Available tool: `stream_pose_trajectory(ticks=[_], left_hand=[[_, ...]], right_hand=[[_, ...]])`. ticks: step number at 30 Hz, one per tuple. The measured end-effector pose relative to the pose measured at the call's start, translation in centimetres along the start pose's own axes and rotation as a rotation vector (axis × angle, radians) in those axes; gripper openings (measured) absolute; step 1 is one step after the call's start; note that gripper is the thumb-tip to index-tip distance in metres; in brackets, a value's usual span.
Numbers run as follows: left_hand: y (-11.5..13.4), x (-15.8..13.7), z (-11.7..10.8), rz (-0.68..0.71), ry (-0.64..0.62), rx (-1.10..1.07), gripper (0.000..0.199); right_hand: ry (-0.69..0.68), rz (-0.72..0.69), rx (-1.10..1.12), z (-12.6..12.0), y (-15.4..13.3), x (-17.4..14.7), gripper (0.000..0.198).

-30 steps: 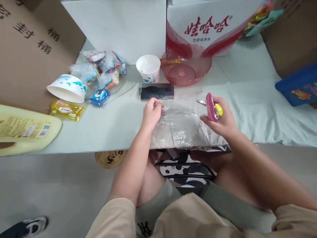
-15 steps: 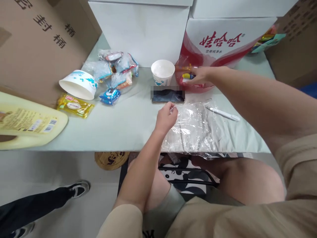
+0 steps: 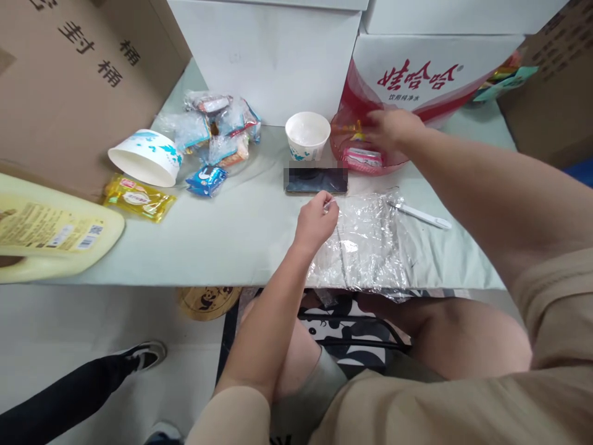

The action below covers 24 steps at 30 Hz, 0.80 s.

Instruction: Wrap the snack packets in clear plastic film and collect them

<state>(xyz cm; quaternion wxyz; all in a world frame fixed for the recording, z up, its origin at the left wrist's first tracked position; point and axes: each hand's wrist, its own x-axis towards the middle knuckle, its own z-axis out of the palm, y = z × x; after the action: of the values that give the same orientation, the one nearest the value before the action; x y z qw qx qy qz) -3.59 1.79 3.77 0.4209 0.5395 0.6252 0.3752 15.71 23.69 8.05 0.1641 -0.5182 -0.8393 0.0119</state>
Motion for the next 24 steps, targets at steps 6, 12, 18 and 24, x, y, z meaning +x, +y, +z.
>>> stream_pose_trajectory(ticks=[6, 12, 18, 24], left_hand=[[0.1, 0.1, -0.9, 0.020, 0.042, 0.047, 0.011], [-0.7, 0.4, -1.5, 0.058, -0.010, 0.082, 0.009], [-2.1, 2.3, -3.2, 0.047, 0.095, 0.075, 0.011], [-1.1, 1.8, -4.4, 0.122, 0.538, 0.102, 0.002]], right_hand=[[0.208, 0.003, 0.089, -4.4, -6.4, -10.6, 0.026], [-0.134, -0.235, 0.205, 0.5, -6.2, -26.6, 0.049], [-0.392, -0.240, 0.120, 1.4, -4.8, -29.3, 0.077], [-0.363, -0.206, 0.163, 0.2, -4.8, -29.0, 0.076]])
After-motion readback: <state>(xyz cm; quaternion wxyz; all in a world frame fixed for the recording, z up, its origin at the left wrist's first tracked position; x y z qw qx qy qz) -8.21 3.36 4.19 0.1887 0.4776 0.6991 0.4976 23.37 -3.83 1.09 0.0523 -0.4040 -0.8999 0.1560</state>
